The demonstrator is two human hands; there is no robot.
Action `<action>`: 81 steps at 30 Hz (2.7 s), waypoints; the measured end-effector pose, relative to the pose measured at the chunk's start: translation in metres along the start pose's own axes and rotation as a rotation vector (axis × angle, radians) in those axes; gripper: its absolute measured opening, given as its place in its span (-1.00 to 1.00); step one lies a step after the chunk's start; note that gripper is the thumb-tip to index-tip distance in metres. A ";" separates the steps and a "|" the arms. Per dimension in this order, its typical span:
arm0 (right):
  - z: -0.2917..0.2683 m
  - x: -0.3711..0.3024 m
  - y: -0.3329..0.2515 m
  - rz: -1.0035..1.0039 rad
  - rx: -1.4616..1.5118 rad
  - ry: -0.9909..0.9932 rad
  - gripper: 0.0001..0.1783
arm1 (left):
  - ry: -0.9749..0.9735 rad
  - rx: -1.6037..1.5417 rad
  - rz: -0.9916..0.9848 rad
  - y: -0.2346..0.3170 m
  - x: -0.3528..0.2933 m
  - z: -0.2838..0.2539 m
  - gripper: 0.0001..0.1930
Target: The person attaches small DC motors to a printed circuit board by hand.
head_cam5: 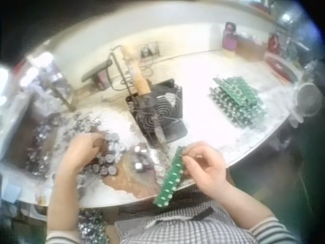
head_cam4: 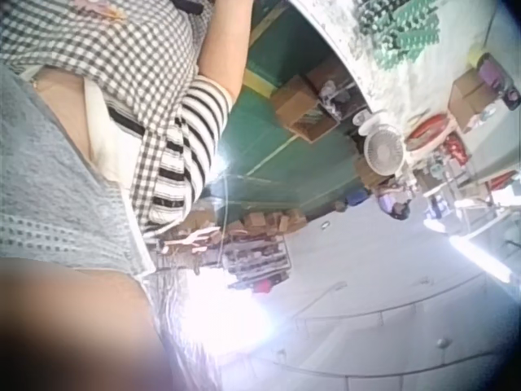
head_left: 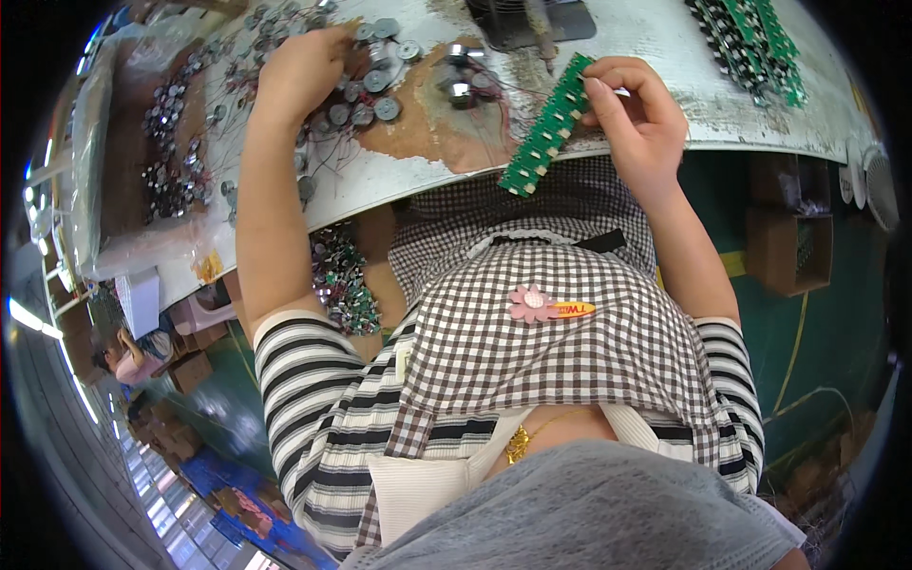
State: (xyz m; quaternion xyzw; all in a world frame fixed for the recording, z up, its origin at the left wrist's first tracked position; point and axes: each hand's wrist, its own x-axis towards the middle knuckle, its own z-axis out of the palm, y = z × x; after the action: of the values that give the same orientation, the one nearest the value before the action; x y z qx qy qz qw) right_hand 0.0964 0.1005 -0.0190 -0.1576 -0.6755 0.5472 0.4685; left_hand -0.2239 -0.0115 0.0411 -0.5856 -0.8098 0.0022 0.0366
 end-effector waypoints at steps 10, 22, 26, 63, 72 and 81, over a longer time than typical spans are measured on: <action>-0.004 -0.001 0.003 0.011 0.009 -0.015 -0.95 | -0.195 -0.198 -0.120 0.017 -0.023 -0.025 -0.76; -0.005 -0.002 0.007 -0.002 0.044 -0.032 -0.94 | 1.082 -0.227 -0.092 0.023 -0.028 -0.012 -0.85; -0.004 -0.003 0.009 -0.004 0.052 -0.039 -0.94 | 1.293 -0.344 -0.021 0.027 -0.037 -0.032 -0.69; -0.005 -0.009 -0.012 -0.125 -0.145 -0.182 -0.94 | 0.163 -1.382 -0.103 0.174 -0.059 0.015 -0.87; -0.002 -0.001 -0.018 -0.150 -0.112 -0.176 -0.91 | -0.012 -1.648 -0.232 0.175 -0.049 0.002 -0.87; 0.006 0.011 -0.036 -0.105 -0.191 -0.127 -0.91 | 0.066 -1.657 -0.219 0.177 -0.043 0.006 -0.89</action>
State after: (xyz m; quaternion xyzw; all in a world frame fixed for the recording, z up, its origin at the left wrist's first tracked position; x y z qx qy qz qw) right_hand 0.0962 0.0925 0.0184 -0.1309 -0.7601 0.4641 0.4355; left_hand -0.0427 0.0037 0.0246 -0.3408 -0.6003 -0.6145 -0.3821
